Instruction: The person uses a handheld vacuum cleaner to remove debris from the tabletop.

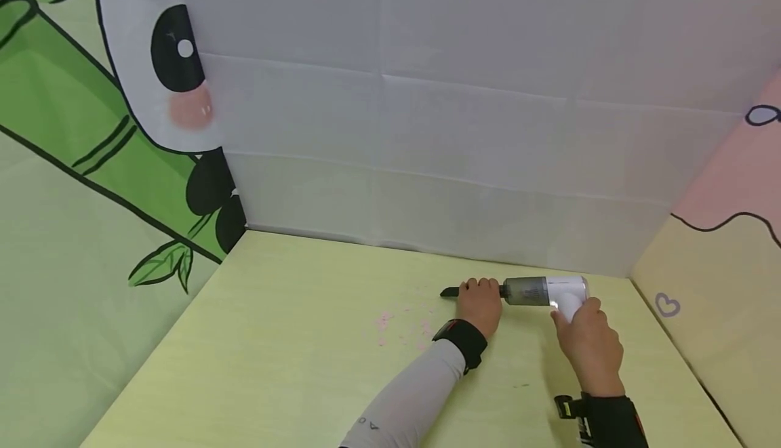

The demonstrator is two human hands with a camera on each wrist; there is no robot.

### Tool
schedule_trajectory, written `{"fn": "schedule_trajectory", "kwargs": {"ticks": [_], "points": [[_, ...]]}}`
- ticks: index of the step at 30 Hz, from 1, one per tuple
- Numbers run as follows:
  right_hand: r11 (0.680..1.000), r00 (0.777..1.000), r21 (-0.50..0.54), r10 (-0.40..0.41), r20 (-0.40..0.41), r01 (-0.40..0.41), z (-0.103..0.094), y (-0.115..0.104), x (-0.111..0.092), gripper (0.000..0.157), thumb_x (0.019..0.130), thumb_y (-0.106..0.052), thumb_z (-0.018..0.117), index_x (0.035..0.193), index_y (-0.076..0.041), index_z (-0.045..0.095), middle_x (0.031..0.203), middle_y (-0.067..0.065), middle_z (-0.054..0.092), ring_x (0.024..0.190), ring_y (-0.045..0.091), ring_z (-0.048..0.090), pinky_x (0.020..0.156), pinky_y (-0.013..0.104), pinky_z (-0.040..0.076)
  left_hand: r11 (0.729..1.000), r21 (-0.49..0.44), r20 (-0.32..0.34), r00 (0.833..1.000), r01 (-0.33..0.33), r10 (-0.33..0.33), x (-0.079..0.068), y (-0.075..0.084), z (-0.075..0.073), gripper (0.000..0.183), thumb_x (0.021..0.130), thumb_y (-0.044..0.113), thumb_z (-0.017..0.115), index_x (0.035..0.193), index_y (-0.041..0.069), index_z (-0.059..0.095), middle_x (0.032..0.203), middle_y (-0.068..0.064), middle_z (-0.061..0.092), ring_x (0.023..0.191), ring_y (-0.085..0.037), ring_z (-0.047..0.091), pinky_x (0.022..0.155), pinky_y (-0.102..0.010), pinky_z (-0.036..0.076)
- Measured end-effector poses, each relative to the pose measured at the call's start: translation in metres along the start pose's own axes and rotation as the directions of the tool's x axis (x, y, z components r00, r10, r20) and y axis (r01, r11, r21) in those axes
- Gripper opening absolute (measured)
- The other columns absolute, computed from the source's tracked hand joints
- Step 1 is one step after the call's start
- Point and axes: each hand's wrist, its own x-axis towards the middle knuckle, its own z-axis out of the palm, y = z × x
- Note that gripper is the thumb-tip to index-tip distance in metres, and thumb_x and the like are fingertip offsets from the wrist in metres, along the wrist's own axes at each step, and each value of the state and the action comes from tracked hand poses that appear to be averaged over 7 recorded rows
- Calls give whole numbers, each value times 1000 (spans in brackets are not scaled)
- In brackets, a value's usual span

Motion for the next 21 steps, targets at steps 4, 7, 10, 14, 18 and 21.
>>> {"fn": "schedule_trajectory", "kwargs": {"ticks": [4, 7, 10, 14, 18, 21], "points": [[1000, 1000, -7, -13, 2, 13, 4, -3, 3, 58, 87, -35, 59, 101, 15, 33, 73, 27, 48, 51, 34, 50, 37, 43, 40, 999, -29, 15, 1000, 20, -19, 5, -1, 6, 37, 95, 40, 47, 126, 20, 46, 117, 4, 55, 112, -20, 49, 95, -34, 40], [1000, 1000, -7, -17, 8, 17, 7, -5, 6, 58, 87, -34, 59, 102, 15, 33, 74, 27, 48, 52, 35, 51, 38, 43, 41, 998, -46, 11, 999, 36, -35, 8, -3, 10, 37, 95, 39, 47, 127, 20, 46, 118, 3, 55, 113, -21, 49, 97, -35, 40], [1000, 1000, -11, -20, 10, 20, 9, -8, 9, 59, 87, -34, 60, 102, 15, 33, 75, 28, 49, 53, 36, 51, 38, 44, 42, 997, -61, 4, 999, 41, -41, 9, -6, 12, 36, 95, 38, 47, 126, 20, 46, 118, 3, 55, 113, -21, 48, 97, -36, 39], [999, 999, -17, -33, 15, 33, 11, -11, 14, 58, 86, -33, 61, 102, 15, 33, 76, 28, 49, 53, 36, 52, 39, 44, 42, 997, -67, -7, 999, 40, -41, 8, -12, 11, 36, 95, 38, 48, 126, 18, 47, 118, 2, 55, 113, -22, 49, 97, -36, 40], [999, 998, -18, -49, 32, 50, 16, -14, 18, 58, 86, -33, 62, 103, 14, 33, 76, 27, 49, 53, 34, 52, 39, 42, 41, 995, -74, -4, 998, 62, -62, 8, -17, 13, 36, 96, 37, 47, 127, 18, 47, 119, 1, 55, 114, -23, 49, 97, -36, 40], [998, 997, -17, -59, 45, 60, 18, -17, 20, 58, 86, -34, 61, 104, 14, 33, 77, 26, 50, 54, 34, 52, 39, 42, 41, 994, -77, 4, 997, 77, -77, 8, -21, 14, 37, 96, 37, 47, 127, 17, 47, 119, 1, 55, 114, -23, 48, 97, -37, 40]]}}
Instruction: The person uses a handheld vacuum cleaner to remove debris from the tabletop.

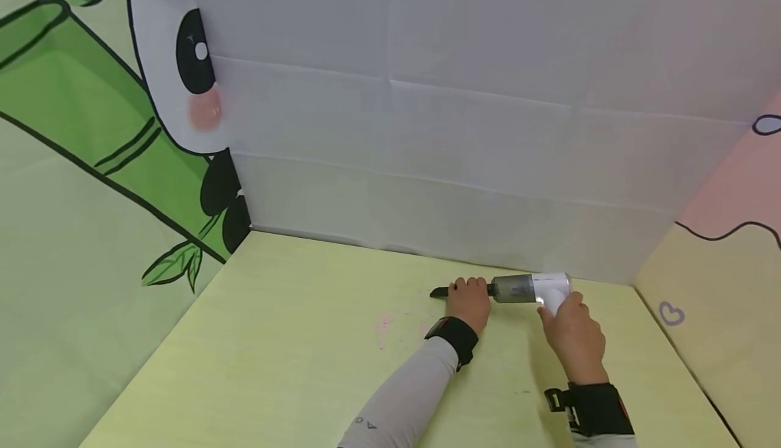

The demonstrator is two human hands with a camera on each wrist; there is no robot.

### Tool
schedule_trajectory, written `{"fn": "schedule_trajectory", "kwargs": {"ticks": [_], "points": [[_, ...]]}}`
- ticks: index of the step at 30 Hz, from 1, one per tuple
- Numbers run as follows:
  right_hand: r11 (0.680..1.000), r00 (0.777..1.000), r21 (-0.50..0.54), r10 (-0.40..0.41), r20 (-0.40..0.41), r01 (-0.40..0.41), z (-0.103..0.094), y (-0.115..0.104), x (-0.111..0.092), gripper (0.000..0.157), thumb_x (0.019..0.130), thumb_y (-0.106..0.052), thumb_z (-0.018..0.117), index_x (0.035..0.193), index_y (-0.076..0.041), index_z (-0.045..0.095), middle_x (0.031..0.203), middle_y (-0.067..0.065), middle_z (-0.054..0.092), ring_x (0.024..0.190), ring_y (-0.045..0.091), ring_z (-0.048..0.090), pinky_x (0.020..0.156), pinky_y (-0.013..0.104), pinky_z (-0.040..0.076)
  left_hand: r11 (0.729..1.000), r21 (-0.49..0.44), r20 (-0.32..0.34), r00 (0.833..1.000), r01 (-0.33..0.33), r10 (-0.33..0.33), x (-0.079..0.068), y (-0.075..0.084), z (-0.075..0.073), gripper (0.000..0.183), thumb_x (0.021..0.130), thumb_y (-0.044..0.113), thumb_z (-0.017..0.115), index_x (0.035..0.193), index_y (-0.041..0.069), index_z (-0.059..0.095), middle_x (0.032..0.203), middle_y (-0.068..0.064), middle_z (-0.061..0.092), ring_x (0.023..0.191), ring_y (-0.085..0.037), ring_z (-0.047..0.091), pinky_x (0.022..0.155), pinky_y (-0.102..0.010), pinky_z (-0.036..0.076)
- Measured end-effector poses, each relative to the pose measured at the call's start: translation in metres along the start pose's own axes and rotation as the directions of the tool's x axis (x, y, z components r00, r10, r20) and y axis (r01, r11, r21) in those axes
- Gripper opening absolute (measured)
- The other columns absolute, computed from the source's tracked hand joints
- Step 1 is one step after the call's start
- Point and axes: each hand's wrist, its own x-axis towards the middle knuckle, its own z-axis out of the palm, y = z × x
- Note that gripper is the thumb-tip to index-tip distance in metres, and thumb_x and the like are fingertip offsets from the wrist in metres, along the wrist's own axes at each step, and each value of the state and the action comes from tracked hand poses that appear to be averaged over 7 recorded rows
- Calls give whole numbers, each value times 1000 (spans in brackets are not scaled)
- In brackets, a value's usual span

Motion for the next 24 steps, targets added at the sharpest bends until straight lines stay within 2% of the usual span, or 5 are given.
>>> {"fn": "schedule_trajectory", "kwargs": {"ticks": [9, 11, 17, 20, 24], "points": [[997, 998, 44, -60, 8, 59, 20, 7, 12, 58, 86, -35, 61, 105, 13, 34, 78, 27, 51, 55, 33, 52, 39, 41, 41, 998, 41, 14, 999, 43, -44, 1, -5, 8, 38, 96, 38, 47, 124, 14, 48, 114, -2, 57, 109, -24, 51, 94, -38, 42], [997, 998, 42, -67, 7, 66, 20, 8, 10, 57, 86, -34, 62, 105, 13, 34, 79, 27, 51, 54, 33, 52, 39, 41, 42, 998, 41, 27, 998, 47, -48, -1, -3, 7, 38, 95, 38, 48, 125, 14, 48, 114, -2, 57, 110, -24, 51, 94, -38, 42], [996, 996, 47, -83, 31, 81, 7, 19, 1, 60, 87, -35, 60, 108, 15, 33, 79, 27, 51, 54, 31, 52, 39, 40, 42, 998, 49, 54, 998, 31, -34, -10, 8, 0, 38, 94, 39, 49, 123, 15, 50, 111, -1, 58, 105, -23, 53, 88, -36, 45], [996, 997, 40, -78, 5, 78, -3, 26, -6, 58, 87, -34, 61, 106, 14, 34, 77, 26, 51, 52, 30, 51, 38, 40, 40, 999, 52, 67, 998, 7, -10, -13, 18, -4, 38, 93, 41, 50, 123, 17, 49, 111, 1, 57, 104, -21, 53, 85, -34, 46], [997, 998, 43, -59, -8, 59, -13, 36, -13, 60, 87, -38, 60, 105, 13, 35, 76, 25, 51, 51, 30, 50, 38, 40, 39, 999, 50, 77, 997, 1, -4, -17, 31, -6, 39, 93, 41, 51, 126, 20, 48, 114, 3, 56, 108, -19, 51, 88, -34, 45]]}}
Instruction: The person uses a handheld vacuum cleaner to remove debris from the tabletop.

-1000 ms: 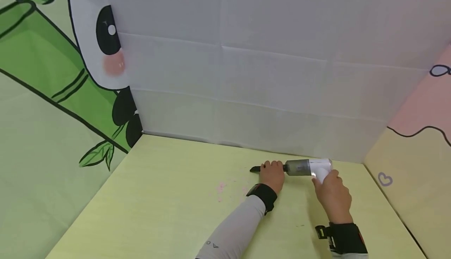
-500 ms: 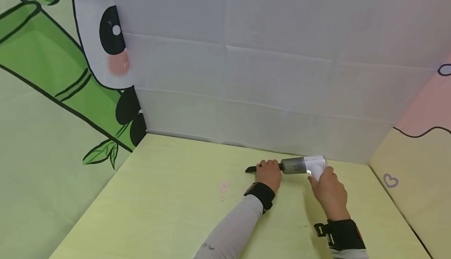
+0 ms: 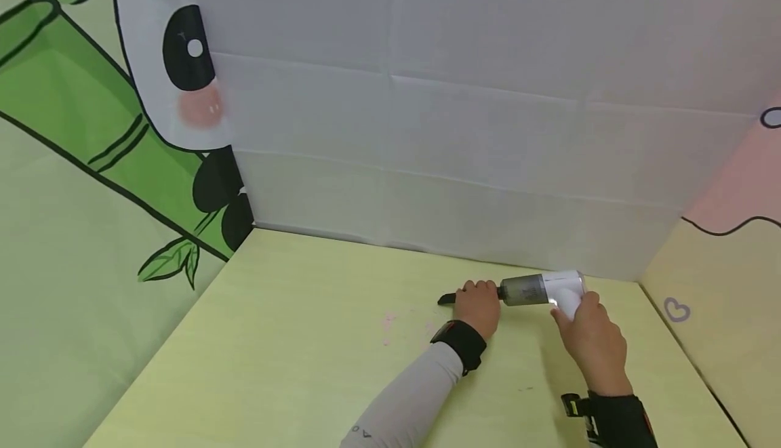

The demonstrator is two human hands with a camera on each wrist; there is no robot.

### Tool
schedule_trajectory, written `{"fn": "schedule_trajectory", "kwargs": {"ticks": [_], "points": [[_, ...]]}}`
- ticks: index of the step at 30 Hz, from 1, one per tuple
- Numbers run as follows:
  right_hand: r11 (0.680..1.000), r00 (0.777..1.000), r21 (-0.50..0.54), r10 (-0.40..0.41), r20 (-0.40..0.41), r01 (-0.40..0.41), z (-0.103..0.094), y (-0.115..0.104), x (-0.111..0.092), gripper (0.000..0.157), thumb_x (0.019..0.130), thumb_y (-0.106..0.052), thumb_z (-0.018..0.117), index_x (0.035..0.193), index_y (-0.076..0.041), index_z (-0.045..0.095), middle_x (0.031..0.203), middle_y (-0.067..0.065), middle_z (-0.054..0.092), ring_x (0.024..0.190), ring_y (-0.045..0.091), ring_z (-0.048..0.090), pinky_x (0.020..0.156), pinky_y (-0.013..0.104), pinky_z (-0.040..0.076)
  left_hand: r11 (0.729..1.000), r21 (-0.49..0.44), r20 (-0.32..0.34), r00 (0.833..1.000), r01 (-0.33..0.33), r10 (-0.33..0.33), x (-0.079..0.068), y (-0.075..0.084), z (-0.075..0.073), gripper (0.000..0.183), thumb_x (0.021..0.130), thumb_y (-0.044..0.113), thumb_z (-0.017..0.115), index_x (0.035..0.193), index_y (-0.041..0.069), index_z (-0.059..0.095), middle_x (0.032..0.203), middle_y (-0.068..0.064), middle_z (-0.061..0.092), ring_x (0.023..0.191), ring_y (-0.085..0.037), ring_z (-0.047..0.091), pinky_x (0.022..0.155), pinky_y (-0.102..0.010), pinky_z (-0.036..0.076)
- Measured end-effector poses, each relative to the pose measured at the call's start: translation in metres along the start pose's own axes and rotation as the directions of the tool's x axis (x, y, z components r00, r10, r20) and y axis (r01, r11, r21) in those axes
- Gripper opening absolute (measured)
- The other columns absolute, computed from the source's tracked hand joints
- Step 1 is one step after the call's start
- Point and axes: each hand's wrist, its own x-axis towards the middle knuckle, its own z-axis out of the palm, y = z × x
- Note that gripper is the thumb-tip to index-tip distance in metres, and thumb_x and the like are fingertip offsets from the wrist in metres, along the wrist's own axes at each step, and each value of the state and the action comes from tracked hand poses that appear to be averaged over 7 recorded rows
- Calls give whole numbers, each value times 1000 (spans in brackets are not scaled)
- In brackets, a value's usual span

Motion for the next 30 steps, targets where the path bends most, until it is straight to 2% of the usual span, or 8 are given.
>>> {"fn": "schedule_trajectory", "kwargs": {"ticks": [3, 8, 13, 17, 24, 30], "points": [[1000, 1000, 6, 19, 13, -19, -3, 7, -2, 62, 87, -41, 59, 105, 13, 35, 76, 25, 52, 52, 30, 51, 38, 40, 39, 1000, 11, -17, 1000, -6, 6, -1, 6, -1, 37, 93, 41, 51, 125, 22, 48, 113, 5, 57, 107, -18, 51, 88, -33, 45], [1000, 998, 15, 21, 54, -22, -8, 20, -4, 66, 87, -46, 57, 107, 13, 34, 75, 23, 52, 53, 28, 50, 39, 39, 38, 999, 41, -40, 999, -24, 26, -7, 12, -7, 30, 93, 42, 51, 117, 23, 53, 103, 7, 59, 99, -15, 54, 80, -30, 47], [1000, 997, 4, -31, 69, 31, -12, 23, 1, 68, 87, -45, 58, 109, 14, 34, 75, 22, 52, 54, 27, 49, 39, 38, 38, 998, 55, -96, 995, -4, 9, -12, 14, -8, 22, 94, 40, 50, 104, 22, 58, 89, 6, 60, 85, -13, 56, 69, -27, 48], [996, 995, -4, -87, 45, 88, -11, 16, 7, 64, 86, -41, 61, 108, 14, 36, 75, 22, 52, 53, 26, 49, 39, 38, 38, 995, 95, -142, 989, 43, -29, -12, 13, -4, 25, 95, 41, 47, 101, 20, 58, 86, 4, 59, 79, -12, 56, 63, -26, 47], [993, 993, -16, -116, 30, 117, -5, 7, 14, 60, 84, -34, 64, 105, 14, 37, 73, 23, 52, 51, 27, 49, 37, 38, 38, 993, 74, -77, 994, 90, -84, -6, 9, -2, 28, 94, 41, 49, 106, 18, 58, 92, 1, 61, 85, -15, 57, 67, -28, 48], [993, 993, -16, -114, 39, 115, 2, 2, 18, 61, 84, -35, 64, 106, 15, 37, 76, 26, 52, 52, 29, 50, 38, 39, 39, 991, 49, -57, 991, 127, -124, 0, 6, 4, 28, 94, 40, 50, 107, 17, 58, 95, -1, 62, 89, -17, 58, 72, -29, 49]]}}
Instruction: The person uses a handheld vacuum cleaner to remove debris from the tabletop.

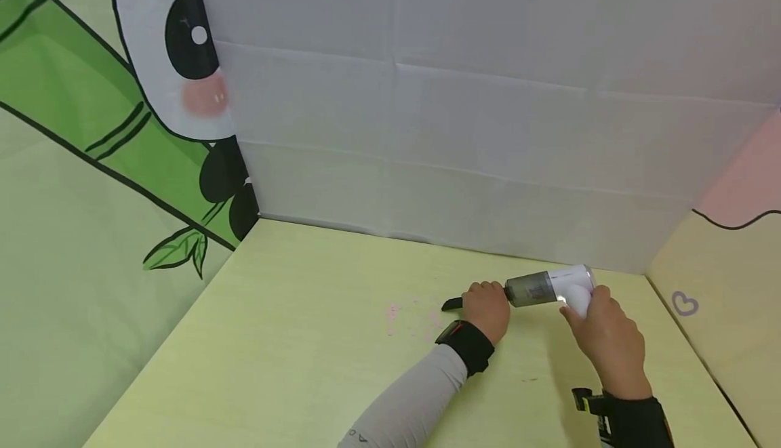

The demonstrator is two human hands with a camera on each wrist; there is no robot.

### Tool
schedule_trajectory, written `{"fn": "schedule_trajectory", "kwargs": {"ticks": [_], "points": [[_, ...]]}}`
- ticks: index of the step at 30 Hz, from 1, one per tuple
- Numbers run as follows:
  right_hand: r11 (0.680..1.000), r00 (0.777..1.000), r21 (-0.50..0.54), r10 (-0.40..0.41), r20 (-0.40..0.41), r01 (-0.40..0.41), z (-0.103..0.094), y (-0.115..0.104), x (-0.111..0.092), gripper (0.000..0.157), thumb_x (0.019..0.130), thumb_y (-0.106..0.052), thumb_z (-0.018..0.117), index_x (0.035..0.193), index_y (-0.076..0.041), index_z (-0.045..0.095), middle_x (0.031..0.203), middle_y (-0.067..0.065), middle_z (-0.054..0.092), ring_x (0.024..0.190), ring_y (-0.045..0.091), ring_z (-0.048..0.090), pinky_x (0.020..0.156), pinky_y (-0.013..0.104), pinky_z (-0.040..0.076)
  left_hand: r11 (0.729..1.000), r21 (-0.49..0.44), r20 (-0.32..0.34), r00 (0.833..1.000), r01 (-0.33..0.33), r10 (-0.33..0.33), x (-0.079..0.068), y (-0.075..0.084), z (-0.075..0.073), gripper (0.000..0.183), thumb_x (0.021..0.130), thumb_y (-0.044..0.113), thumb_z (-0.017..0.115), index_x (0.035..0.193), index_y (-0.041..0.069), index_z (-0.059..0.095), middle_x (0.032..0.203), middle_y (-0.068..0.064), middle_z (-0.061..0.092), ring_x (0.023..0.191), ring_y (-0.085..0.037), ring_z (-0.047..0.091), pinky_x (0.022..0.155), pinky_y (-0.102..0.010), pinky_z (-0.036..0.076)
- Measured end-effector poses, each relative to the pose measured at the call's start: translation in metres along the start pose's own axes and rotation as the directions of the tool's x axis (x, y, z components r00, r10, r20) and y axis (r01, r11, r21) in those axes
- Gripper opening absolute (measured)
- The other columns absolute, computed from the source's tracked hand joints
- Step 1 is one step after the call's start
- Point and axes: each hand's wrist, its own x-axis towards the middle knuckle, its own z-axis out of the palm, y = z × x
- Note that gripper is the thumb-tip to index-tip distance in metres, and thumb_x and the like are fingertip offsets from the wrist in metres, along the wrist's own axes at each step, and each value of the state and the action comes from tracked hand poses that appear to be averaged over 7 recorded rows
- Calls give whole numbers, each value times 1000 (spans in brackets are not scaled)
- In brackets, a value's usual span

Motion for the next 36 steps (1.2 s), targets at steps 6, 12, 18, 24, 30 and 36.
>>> {"fn": "schedule_trajectory", "kwargs": {"ticks": [6, 12, 18, 24, 30, 36], "points": [[1000, 1000, -12, 7, -20, -7, 0, -6, 0, 59, 84, -34, 64, 106, 14, 37, 74, 24, 51, 50, 29, 49, 37, 39, 38, 1000, -6, -3, 1000, 1, -1, -1, -2, -2, 29, 93, 40, 51, 108, 16, 57, 95, -2, 62, 90, -19, 58, 73, -30, 50], [1000, 999, -15, 1, -41, -2, 1, -10, 0, 58, 84, -32, 65, 105, 15, 37, 73, 25, 50, 49, 29, 48, 36, 41, 38, 1000, -1, 15, 1000, 4, -4, 0, -4, -2, 33, 93, 41, 51, 111, 15, 56, 99, -4, 61, 94, -20, 58, 77, -31, 49], [1000, 997, -11, 5, -83, -6, 7, -14, 0, 57, 83, -30, 66, 106, 14, 37, 72, 25, 51, 46, 30, 49, 34, 41, 38, 1000, -18, 36, 999, 24, -23, 3, -5, 2, 32, 93, 40, 51, 112, 14, 55, 101, -5, 60, 96, -22, 57, 80, -32, 49], [1000, 992, -9, 0, -123, -1, 12, -18, -1, 56, 82, -29, 66, 103, 15, 38, 69, 25, 50, 44, 30, 48, 33, 42, 38, 999, -17, 27, 999, 27, -27, 5, -8, 3, 32, 93, 39, 51, 112, 13, 54, 102, -6, 60, 98, -23, 56, 84, -34, 48], [1000, 989, -9, 16, -148, -18, 16, -18, -2, 54, 82, -29, 67, 100, 13, 38, 70, 25, 50, 44, 31, 48, 33, 42, 39, 1000, 3, 37, 999, 17, -17, 7, -9, 1, 35, 92, 41, 53, 114, 14, 53, 104, -5, 59, 101, -23, 55, 86, -33, 47], [999, 979, -15, 34, -199, -38, 20, -16, 0, 52, 81, -29, 68, 94, 11, 38, 68, 24, 48, 42, 31, 46, 32, 43, 38, 1000, -9, 32, 999, 8, -7, 16, -3, 5, 31, 94, 39, 50, 113, 14, 53, 106, -4, 58, 102, -22, 54, 87, -33, 46]]}}
